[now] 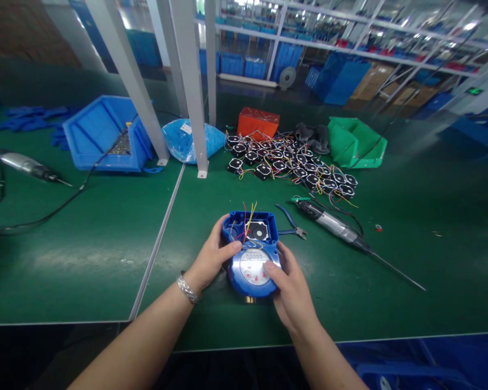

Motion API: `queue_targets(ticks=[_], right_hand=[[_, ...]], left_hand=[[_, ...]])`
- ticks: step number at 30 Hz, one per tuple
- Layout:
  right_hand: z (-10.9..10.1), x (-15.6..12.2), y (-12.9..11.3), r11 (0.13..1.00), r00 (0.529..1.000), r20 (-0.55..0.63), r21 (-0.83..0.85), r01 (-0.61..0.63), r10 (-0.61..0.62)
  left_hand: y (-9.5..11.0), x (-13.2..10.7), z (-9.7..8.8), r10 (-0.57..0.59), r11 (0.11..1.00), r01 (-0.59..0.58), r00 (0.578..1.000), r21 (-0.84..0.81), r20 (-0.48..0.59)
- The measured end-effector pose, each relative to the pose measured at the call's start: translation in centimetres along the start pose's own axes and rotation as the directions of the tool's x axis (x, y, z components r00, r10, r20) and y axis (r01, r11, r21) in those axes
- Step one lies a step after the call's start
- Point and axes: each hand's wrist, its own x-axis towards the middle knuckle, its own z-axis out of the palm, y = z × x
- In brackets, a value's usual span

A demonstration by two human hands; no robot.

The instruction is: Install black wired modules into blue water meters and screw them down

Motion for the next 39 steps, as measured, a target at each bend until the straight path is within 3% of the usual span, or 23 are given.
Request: queue_targets(ticks=[4, 8, 12, 17, 27, 34, 39], right_hand=[[-0.9, 0.2, -0.7, 0.999, 1.000, 0.002, -0.052, -0.012, 0.012], [-2.1, 1.6, -1.9, 0.993, 0.998, -0.015, -0.105, 0.053, -0.055], [-2.7, 3.8, -3.3, 0.975, 0.987, 0.059, -0.156, 0.156, -0.149], [-2.0, 6.1, -4.3, 0.952, 0.974, 0.176, -0.243, 0.185, -0.145], [-0.9, 8.3, -4.1, 0.941, 0.922, 0.386, -0.322, 0.104, 0.030], [-2.2, 9.6, -3.1, 0.861, 0.885, 0.463, -0.426, 0.276, -0.055], [-3.2, 10.8, -2.2, 0.848, 0.893, 0.449, -0.460, 0.264, -0.034]], left_hand=[[0.1, 0.0, 0.1, 0.026, 0.998, -0.028, 0.999, 0.059, 0.035], [-0.2, 0.1, -0.1, 0.055, 0.994, -0.058, 0.998, 0.096, 0.032], [-0.7, 0.4, -0.4, 0.093, 0.990, -0.093, 0.996, 0.106, -0.003], [-1.1, 0.7, -0.7, 0.118, 0.989, -0.118, 0.993, 0.092, 0.004], [-2.1, 1.2, -0.7, 0.103, 0.995, -0.103, 0.994, -0.012, -0.021], [-1.2, 1.9, -0.3, 0.081, 0.992, -0.075, 0.995, 0.097, -0.052], [-1.0, 2.1, 0.1, 0.087, 0.996, -0.086, 0.996, 0.040, -0.034]])
